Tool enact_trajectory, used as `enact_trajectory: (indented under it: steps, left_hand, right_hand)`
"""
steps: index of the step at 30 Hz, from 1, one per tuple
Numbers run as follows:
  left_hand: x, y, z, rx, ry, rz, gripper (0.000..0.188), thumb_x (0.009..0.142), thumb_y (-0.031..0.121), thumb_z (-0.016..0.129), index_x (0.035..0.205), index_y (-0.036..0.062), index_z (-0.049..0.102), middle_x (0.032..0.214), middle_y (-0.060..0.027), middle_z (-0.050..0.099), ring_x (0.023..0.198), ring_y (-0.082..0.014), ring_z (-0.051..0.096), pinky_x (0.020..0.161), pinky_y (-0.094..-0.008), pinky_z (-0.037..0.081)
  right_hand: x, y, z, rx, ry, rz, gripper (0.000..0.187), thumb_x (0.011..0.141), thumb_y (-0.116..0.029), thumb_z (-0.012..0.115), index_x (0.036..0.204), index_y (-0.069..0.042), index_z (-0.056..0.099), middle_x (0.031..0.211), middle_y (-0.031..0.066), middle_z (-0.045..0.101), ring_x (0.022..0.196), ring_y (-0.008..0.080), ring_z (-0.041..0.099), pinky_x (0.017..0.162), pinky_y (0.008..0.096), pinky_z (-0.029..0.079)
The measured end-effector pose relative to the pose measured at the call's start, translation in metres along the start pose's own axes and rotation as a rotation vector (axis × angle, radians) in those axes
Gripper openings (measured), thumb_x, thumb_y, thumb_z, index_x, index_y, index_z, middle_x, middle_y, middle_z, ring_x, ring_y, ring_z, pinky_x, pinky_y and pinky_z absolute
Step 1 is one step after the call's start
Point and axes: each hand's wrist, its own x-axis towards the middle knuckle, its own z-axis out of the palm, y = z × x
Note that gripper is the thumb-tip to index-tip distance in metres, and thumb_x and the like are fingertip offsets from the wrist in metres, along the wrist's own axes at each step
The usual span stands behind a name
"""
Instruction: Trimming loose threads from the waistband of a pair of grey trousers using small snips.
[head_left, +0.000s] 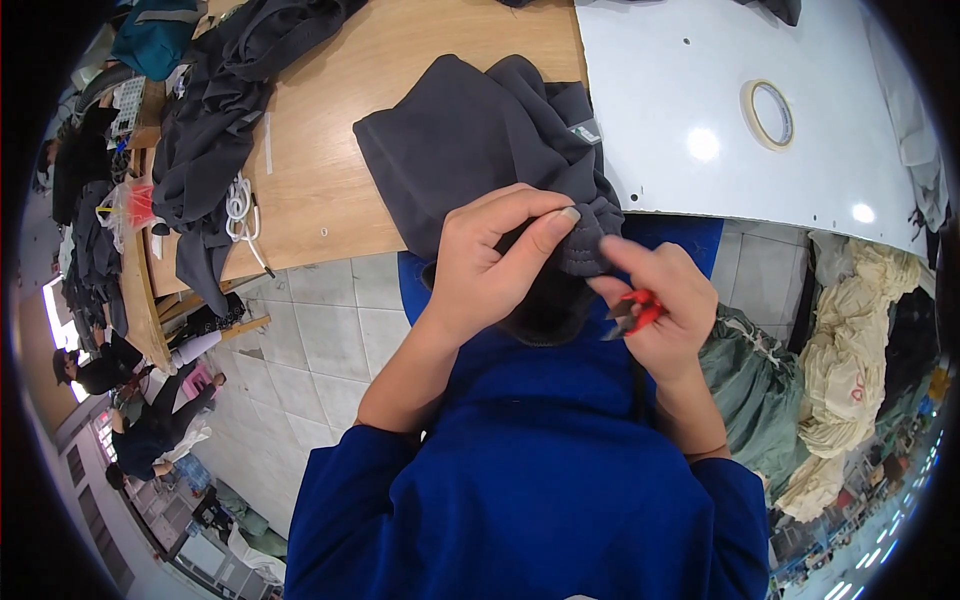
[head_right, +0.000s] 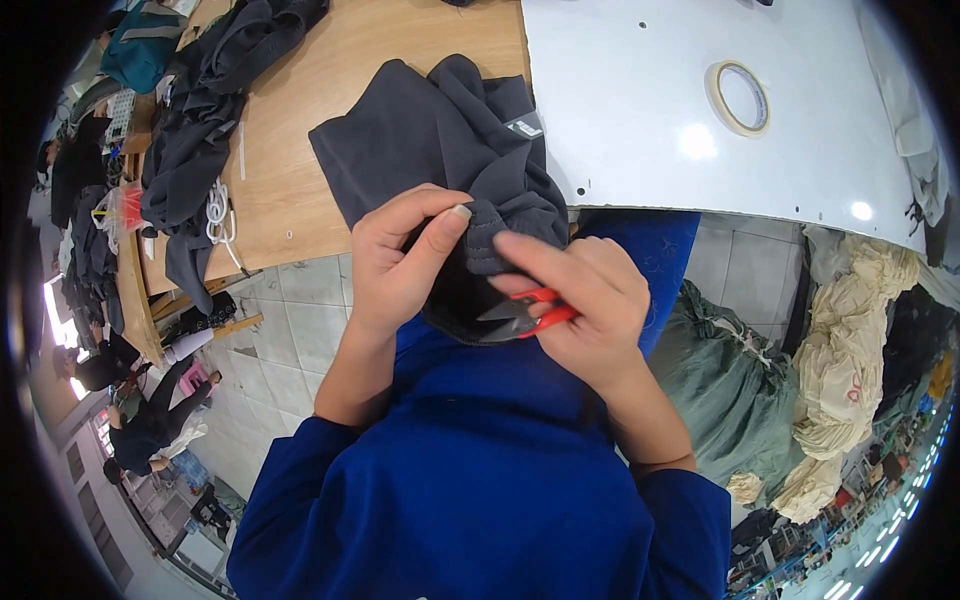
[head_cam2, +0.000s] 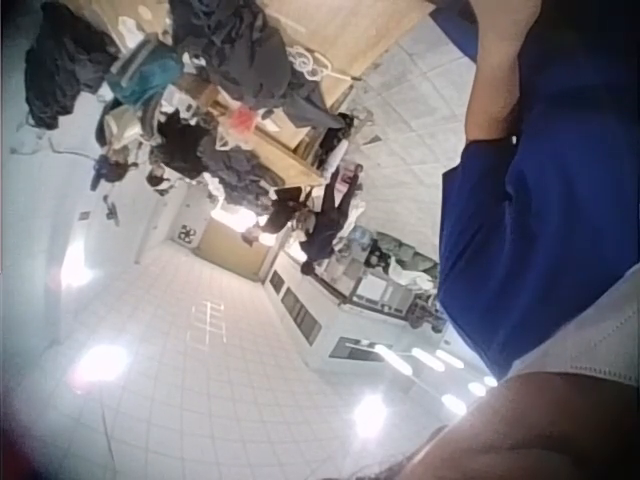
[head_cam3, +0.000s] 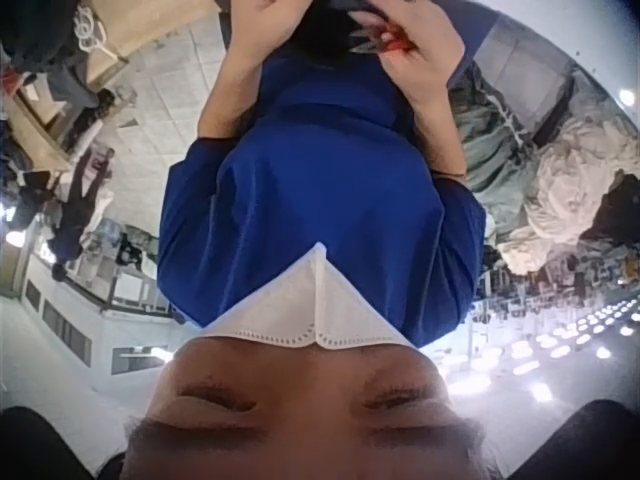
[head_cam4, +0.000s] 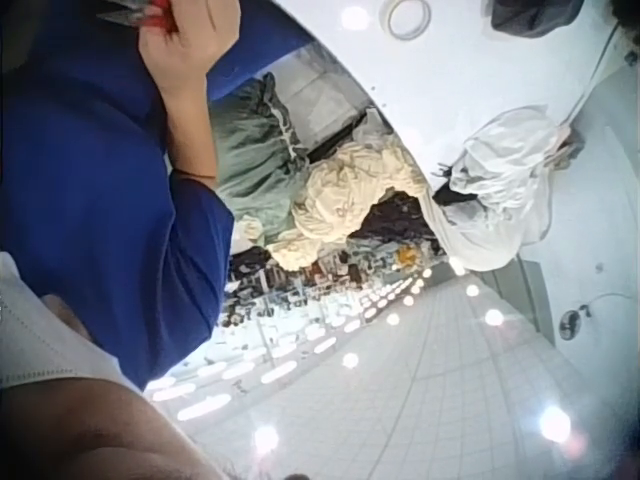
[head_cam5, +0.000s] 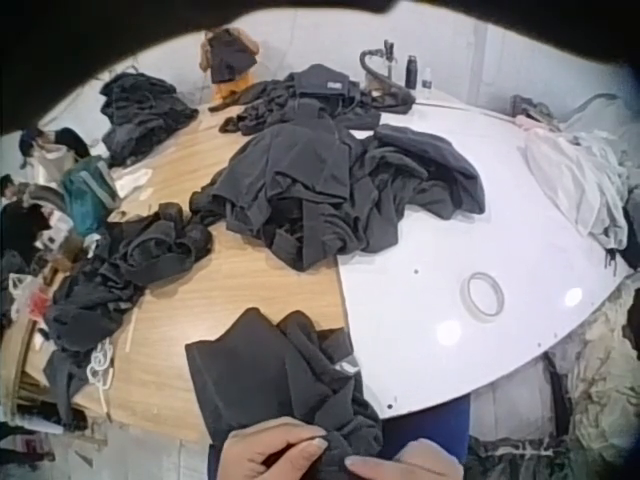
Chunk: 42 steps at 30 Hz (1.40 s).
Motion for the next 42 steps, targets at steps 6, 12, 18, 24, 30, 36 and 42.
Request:
enact_trajectory:
  steps: [6,12,18,24,30,36,42]
  left_hand:
    - [-0.005,-0.010,-0.005,-0.165,0.012,-0.129,0.013,0.090,0.007,0.057,0.094,-0.0038,0.063,0.081,-0.0027,0.063,0.074,-0.0071,0.056,0.068,-0.0195,0.043]
    - [-0.004,-0.011,-0.007,-0.327,0.058,-0.219,0.018,0.093,0.011,0.056,0.099,-0.0037,0.063,0.086,-0.0007,0.063,0.080,-0.0047,0.055,0.073,-0.0184,0.044]
    - [-0.005,-0.011,-0.007,-0.368,0.051,-0.218,0.018,0.093,0.012,0.055,0.099,-0.0035,0.062,0.087,-0.0010,0.063,0.080,-0.0048,0.055,0.073,-0.0185,0.044]
    - [-0.006,-0.012,-0.008,-0.370,0.018,-0.207,0.018,0.094,0.012,0.052,0.100,-0.0026,0.061,0.088,-0.0023,0.063,0.079,-0.0058,0.057,0.074,-0.0192,0.045]
    - [-0.006,-0.008,-0.004,-0.335,-0.005,-0.192,0.017,0.094,0.012,0.053,0.098,-0.0025,0.062,0.087,-0.0016,0.062,0.079,-0.0055,0.056,0.073,-0.0190,0.044]
    - [-0.004,-0.008,-0.005,-0.323,-0.016,-0.195,0.017,0.094,0.012,0.053,0.097,-0.0025,0.062,0.086,-0.0011,0.062,0.079,-0.0056,0.055,0.073,-0.0190,0.043]
    - [-0.004,-0.009,-0.005,-0.340,-0.018,-0.209,0.017,0.094,0.012,0.053,0.097,-0.0025,0.062,0.086,-0.0011,0.062,0.079,-0.0056,0.055,0.074,-0.0189,0.043]
  right_hand:
    - [0.006,0.003,0.001,0.122,-0.135,-0.327,0.022,0.059,-0.008,0.077,0.081,-0.011,0.072,0.052,-0.0025,0.045,0.046,0.0149,0.039,0.046,0.0283,0.027]
    - [-0.005,-0.005,-0.005,0.302,-0.154,0.055,0.055,0.054,-0.021,0.085,0.102,-0.002,0.066,0.068,0.0020,0.055,0.052,0.0146,0.048,0.049,0.0262,0.037]
    - [-0.007,0.011,-0.007,-0.014,-0.073,-0.053,0.050,0.059,-0.018,0.078,0.108,-0.009,0.068,0.073,0.0029,0.051,0.060,0.0162,0.045,0.053,0.0273,0.037]
    - [-0.001,0.009,-0.012,-0.174,-0.052,-0.157,0.046,0.059,-0.022,0.077,0.104,-0.015,0.071,0.073,0.0005,0.049,0.060,0.0161,0.042,0.056,0.0286,0.031]
    - [0.002,0.005,-0.011,-0.222,-0.057,-0.208,0.042,0.061,-0.025,0.076,0.102,-0.016,0.072,0.070,-0.0010,0.048,0.059,0.0149,0.040,0.055,0.0284,0.029]
    - [0.004,0.005,-0.012,-0.253,-0.052,-0.235,0.041,0.063,-0.025,0.075,0.103,-0.016,0.072,0.068,-0.0018,0.048,0.058,0.0142,0.038,0.055,0.0284,0.027]
    - [0.003,0.006,-0.011,-0.199,-0.045,-0.168,0.041,0.063,-0.025,0.075,0.103,-0.015,0.071,0.070,-0.0009,0.049,0.058,0.0142,0.040,0.054,0.0286,0.028]
